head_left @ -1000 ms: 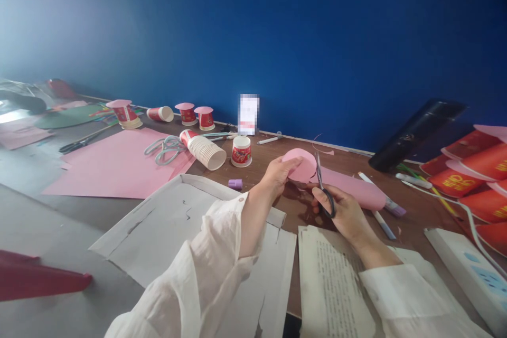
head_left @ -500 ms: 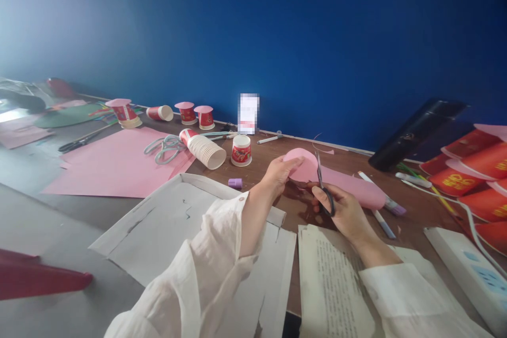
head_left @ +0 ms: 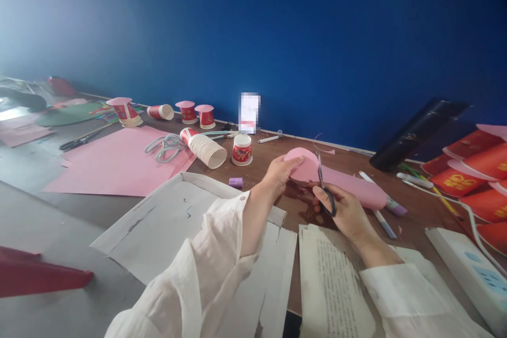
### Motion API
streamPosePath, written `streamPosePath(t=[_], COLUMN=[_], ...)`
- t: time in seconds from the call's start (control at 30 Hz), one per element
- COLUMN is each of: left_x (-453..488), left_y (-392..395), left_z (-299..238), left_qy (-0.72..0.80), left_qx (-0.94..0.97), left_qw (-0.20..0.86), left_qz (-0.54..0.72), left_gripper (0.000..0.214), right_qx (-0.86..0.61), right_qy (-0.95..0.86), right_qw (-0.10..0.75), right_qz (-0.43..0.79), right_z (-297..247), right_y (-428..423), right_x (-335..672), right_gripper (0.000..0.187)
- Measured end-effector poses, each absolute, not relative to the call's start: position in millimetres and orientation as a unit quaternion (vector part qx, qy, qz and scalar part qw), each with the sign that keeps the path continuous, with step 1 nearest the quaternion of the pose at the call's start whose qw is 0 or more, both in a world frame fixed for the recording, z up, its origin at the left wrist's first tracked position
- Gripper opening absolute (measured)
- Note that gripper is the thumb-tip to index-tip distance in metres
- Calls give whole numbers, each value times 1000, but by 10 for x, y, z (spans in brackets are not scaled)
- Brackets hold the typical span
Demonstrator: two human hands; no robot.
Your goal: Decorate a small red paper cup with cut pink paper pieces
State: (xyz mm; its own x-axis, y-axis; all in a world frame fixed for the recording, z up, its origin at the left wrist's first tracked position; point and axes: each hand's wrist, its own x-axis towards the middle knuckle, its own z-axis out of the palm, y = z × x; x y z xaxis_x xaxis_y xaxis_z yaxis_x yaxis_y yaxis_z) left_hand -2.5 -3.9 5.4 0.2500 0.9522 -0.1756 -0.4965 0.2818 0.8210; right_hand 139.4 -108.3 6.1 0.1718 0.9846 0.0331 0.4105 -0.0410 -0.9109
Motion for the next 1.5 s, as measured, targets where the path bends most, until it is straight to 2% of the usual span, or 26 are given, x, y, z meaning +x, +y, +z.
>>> streamPosePath(t=[0.4,0.73,1.27,1.5], left_x=[-19,-12,-23,-15], left_y=[-50,-31,-42,-27], left_z=[58,43,56,35], left_qy=[346,355,353,346], left_qx=[330,327,328,327], left_qw=[725,717,716,711], left_qz=[496,503,506,517], left_gripper=[26,29,26,23], right_qx=[-630,-633,-636,-633], right_qy=[-538,-541,-547,-544], right_qw=[434,431,430,429], right_qz=[354,348,335,344], right_z=[58,31,67,70], right_y=[-1068,-1063,-1075,-1084], right_x=[1379,1390,1374,1359], right_gripper=[58,61,53,57])
